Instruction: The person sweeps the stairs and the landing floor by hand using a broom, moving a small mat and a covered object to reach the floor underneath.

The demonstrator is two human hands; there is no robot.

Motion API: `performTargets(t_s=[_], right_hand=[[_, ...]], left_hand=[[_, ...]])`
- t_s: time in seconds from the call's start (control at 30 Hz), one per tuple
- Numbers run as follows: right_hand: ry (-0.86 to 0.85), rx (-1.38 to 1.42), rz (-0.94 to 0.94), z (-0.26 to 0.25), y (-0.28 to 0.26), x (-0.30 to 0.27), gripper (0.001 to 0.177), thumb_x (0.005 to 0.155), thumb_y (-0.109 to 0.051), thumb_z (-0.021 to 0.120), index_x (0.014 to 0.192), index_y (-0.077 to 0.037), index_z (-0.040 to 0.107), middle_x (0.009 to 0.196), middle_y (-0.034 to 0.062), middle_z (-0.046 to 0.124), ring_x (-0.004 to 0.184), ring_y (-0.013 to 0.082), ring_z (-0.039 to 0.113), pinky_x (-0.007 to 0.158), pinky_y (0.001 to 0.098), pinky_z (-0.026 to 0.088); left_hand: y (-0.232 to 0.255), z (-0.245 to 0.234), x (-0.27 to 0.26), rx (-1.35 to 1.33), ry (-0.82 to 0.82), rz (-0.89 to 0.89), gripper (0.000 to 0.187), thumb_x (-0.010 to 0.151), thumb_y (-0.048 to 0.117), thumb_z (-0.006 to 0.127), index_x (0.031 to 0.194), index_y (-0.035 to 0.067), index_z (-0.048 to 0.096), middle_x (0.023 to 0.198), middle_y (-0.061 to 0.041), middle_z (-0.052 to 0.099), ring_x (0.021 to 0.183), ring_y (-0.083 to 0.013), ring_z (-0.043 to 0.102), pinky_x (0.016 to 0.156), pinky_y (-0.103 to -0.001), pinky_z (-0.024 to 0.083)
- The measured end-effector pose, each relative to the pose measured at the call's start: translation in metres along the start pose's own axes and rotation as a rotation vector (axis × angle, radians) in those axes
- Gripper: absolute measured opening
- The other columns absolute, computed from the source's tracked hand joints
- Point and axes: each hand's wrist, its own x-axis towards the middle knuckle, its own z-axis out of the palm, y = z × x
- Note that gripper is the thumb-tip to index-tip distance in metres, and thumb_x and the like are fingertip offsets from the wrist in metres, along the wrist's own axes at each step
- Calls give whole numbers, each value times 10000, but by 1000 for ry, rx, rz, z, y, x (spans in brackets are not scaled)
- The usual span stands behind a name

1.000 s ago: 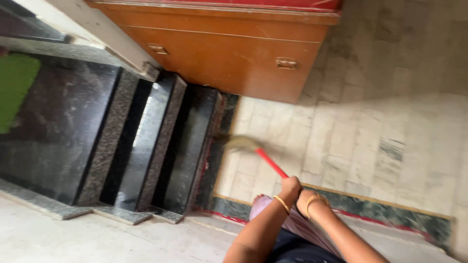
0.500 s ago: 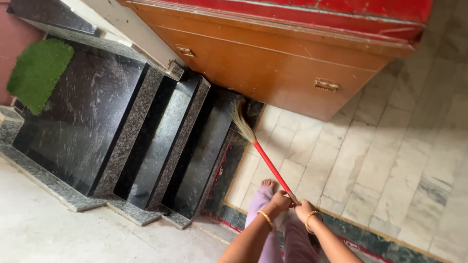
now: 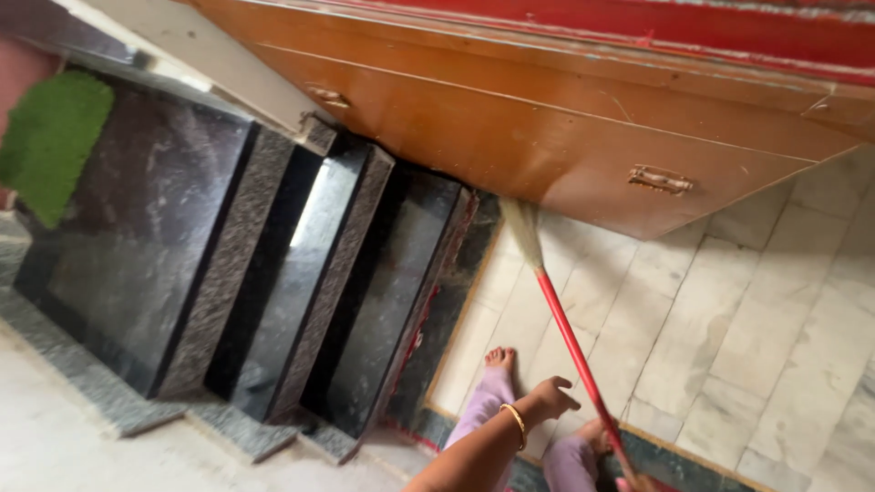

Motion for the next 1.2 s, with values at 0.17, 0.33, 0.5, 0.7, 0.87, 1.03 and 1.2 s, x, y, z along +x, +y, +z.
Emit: performTargets(t_s=[0.17, 0.33, 0.5, 0.7, 0.87, 1.03, 1.2], right_hand=[[54, -184, -12, -35, 0, 118, 484, 861, -480, 719, 1171, -115, 655, 1030, 140, 775, 1017, 329, 738, 895, 437, 579], [144, -232, -158, -25, -19, 272, 578, 851, -543, 752, 1248, -147, 612, 1105, 126, 765, 1087, 329, 721, 944, 438, 581], [344, -24, -471, 12, -106, 431, 482, 889, -510, 672, 1209, -158, 597, 1059, 141, 773, 1015, 364, 727, 897, 465, 582], [387, 136, -754, 38, -185, 528, 373, 953, -406, 580, 1224, -149, 575, 893, 200, 753, 856, 401, 737, 783, 491, 584], [425, 32, -809, 1, -233, 518, 321, 995, -388, 551, 1192, -136, 588, 918, 197, 744, 874, 419, 714, 792, 500, 564], [484, 49, -837, -23, -263, 478, 349, 968, -395, 546, 1204, -145, 603, 981, 195, 748, 932, 410, 708, 826, 502, 548], [448, 61, -760, -5, -271, 503, 399, 1006, -430, 491, 1305, -175, 561, 995, 182, 765, 943, 405, 714, 837, 499, 541]], left_hand=[[8, -25, 94, 491, 120, 214, 838, 693, 225, 906, 1404, 22, 513, 1222, -262, 652, 1202, -391, 604, 1012, -412, 509], [20, -59, 239, 824, 191, 281, 584, 784, 77, 703, 1353, 78, 574, 1236, -213, 634, 1144, -387, 624, 942, -458, 539], [21, -89, 371, 1107, 348, 476, 466, 813, 34, 661, 1274, 77, 606, 1255, -165, 622, 1165, -338, 609, 893, -443, 521], [-6, -126, 499, 1601, 499, 703, 312, 931, 211, 641, 1239, 170, 658, 1232, -72, 652, 1147, -268, 621, 931, -473, 467], [38, -150, 550, 1845, 308, 363, 280, 895, 268, 699, 1160, 207, 763, 1213, -26, 737, 1163, -251, 663, 955, -464, 476], [74, -161, 537, 1798, 380, 245, 291, 956, 293, 676, 1214, 174, 743, 1247, -65, 715, 1181, -303, 646, 987, -594, 441], [67, -145, 540, 1788, 252, 294, 321, 968, 333, 637, 1237, 181, 725, 1278, -59, 695, 1217, -286, 644, 990, -548, 468]])
